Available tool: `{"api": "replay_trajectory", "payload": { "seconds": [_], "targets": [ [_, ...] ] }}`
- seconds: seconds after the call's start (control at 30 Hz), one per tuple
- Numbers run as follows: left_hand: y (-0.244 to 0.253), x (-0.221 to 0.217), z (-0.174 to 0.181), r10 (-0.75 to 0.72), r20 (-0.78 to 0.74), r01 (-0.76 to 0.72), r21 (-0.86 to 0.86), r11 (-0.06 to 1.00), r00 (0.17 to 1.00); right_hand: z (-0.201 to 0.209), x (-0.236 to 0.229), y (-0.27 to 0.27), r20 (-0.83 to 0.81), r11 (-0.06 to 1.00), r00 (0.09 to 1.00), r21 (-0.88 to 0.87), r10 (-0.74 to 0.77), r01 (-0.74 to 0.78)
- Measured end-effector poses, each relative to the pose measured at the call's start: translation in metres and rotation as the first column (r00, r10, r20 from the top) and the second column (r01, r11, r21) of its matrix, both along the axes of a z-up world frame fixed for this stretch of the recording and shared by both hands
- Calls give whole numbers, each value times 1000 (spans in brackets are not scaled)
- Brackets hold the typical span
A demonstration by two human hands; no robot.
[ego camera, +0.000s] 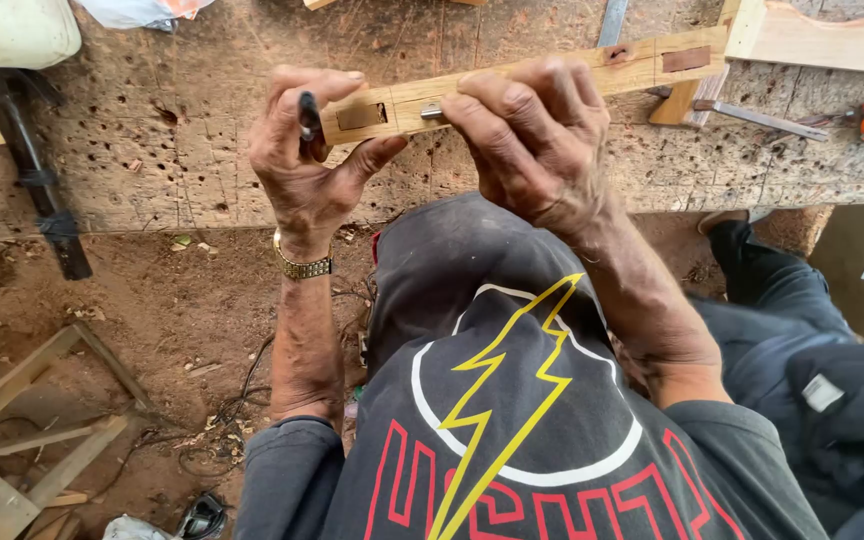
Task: The person uses a metal square and a black marker to draw straight lines on a wooden frame. They position the square on the wood and trace along its edge to create precise markings for cutting or assembly.
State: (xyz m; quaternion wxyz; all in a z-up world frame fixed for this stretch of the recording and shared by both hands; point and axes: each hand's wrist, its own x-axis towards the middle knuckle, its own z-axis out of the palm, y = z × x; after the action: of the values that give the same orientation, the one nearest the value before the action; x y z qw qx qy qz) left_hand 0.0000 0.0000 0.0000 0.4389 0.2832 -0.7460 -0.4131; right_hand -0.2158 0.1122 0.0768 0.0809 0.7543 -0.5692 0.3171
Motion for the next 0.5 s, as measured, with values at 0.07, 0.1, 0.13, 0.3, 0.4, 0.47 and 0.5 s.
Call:
{"api": "replay_trajectory", "payload": {
  "seconds": [0.07,0.1,0.13,0.3,0.4,0.47,0.5],
  "targets": [
    [0,0,3,-20,7,21,-32,999,1000,-3,0,-2,51,1000,999,3,13,-14],
    [-2,0,5,-41,18,42,-73,996,999,-5,0,-3,105,1000,994,-5,27,-26],
    [-2,-1,5,-43,14,44,-69,997,999,-5,-2,-3,102,1000,994,-2,24,-24],
    [-9,-10,4,-79,-44,75,-92,993,996,-7,-7,-2,227,997,972,38,51,-61],
    [-7,-14,13,-115,-89,107,-88,990,989,6,-2,-9,223,997,974,54,44,-58],
    [-5,-14,14,-112,-90,105,-75,992,990,4,-5,-7,222,995,973,63,58,-74],
    [-5,-15,15,-118,-98,112,-68,991,988,3,-7,-6,213,994,975,67,65,-81]
  ]
}}
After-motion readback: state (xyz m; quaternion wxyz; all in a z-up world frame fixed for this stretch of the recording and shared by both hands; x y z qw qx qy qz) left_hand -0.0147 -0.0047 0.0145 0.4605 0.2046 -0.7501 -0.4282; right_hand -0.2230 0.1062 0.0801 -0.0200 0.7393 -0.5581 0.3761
